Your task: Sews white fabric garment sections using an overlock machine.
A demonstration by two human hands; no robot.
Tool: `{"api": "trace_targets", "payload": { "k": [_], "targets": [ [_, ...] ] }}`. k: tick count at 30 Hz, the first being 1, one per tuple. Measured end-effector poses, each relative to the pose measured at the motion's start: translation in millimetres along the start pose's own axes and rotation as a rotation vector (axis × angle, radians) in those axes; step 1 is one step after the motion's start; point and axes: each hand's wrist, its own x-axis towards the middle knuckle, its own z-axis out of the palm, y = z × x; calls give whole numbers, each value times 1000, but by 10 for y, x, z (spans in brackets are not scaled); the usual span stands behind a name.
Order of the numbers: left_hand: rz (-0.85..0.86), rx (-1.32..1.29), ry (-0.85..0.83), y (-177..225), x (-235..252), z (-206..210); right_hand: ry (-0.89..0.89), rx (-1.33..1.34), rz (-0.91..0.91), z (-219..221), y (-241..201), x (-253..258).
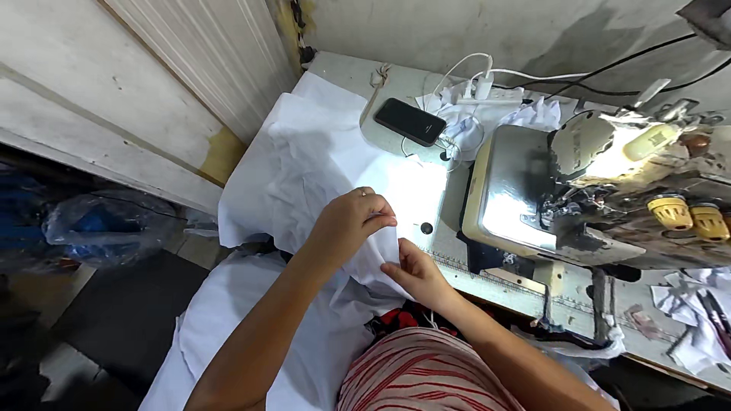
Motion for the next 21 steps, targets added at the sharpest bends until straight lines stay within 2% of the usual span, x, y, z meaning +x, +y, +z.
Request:
{"api": "trace_targets", "payload": {
  "k": [8, 16, 18, 21],
  "targets": [
    [140, -12, 54, 177, -30, -192, 10, -90, -131, -153, -127, -185],
    [165, -15, 139, 251, -112, -350, 10, -187, -121, -116, 48, -371],
    [101, 11, 184, 79, -186, -322, 27, -234, -107, -180, 59, -414],
    [-165, -25, 222, -252, -362, -158, 8, -418, -27, -385, -235, -436]
  ]
}}
